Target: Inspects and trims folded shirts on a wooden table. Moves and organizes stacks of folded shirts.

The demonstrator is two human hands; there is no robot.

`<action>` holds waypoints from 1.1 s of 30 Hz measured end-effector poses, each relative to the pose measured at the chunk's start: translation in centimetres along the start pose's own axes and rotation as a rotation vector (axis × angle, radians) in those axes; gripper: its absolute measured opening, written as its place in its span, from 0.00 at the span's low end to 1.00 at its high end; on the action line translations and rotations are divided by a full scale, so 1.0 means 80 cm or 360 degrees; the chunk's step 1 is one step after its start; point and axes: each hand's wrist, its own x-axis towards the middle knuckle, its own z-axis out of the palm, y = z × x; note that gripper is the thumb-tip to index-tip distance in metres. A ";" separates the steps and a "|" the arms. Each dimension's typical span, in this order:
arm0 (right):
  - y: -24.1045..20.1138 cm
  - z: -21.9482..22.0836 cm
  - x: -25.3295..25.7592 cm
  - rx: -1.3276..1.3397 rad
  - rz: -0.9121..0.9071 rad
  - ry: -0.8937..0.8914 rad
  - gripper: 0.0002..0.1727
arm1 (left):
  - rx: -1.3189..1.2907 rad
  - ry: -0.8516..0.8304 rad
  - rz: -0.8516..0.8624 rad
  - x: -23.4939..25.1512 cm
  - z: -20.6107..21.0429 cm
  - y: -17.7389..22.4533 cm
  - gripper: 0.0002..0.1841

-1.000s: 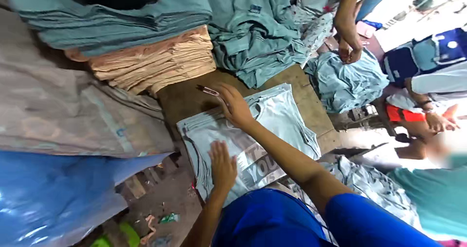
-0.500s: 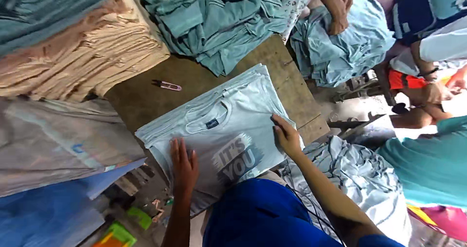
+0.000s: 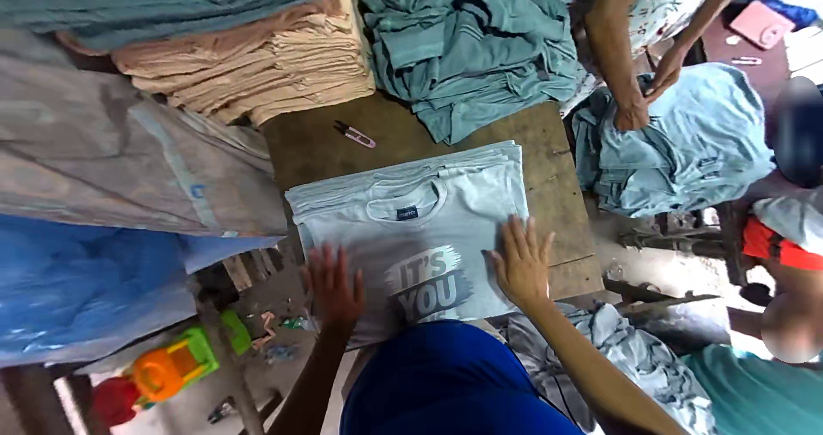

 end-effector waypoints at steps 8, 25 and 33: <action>0.002 0.071 0.225 -0.0157 -0.0214 -0.0082 0.51 | -0.0013 -0.0145 0.0187 0.205 0.074 -0.029 0.33; 0.029 0.006 0.217 0.0300 0.0755 -0.0110 0.64 | 0.0030 -0.1036 -0.0397 0.256 -0.018 -0.127 0.50; 0.046 -0.014 0.242 0.0865 0.0991 -0.0319 0.59 | 0.0104 -0.1325 -0.0123 0.301 -0.014 -0.132 0.42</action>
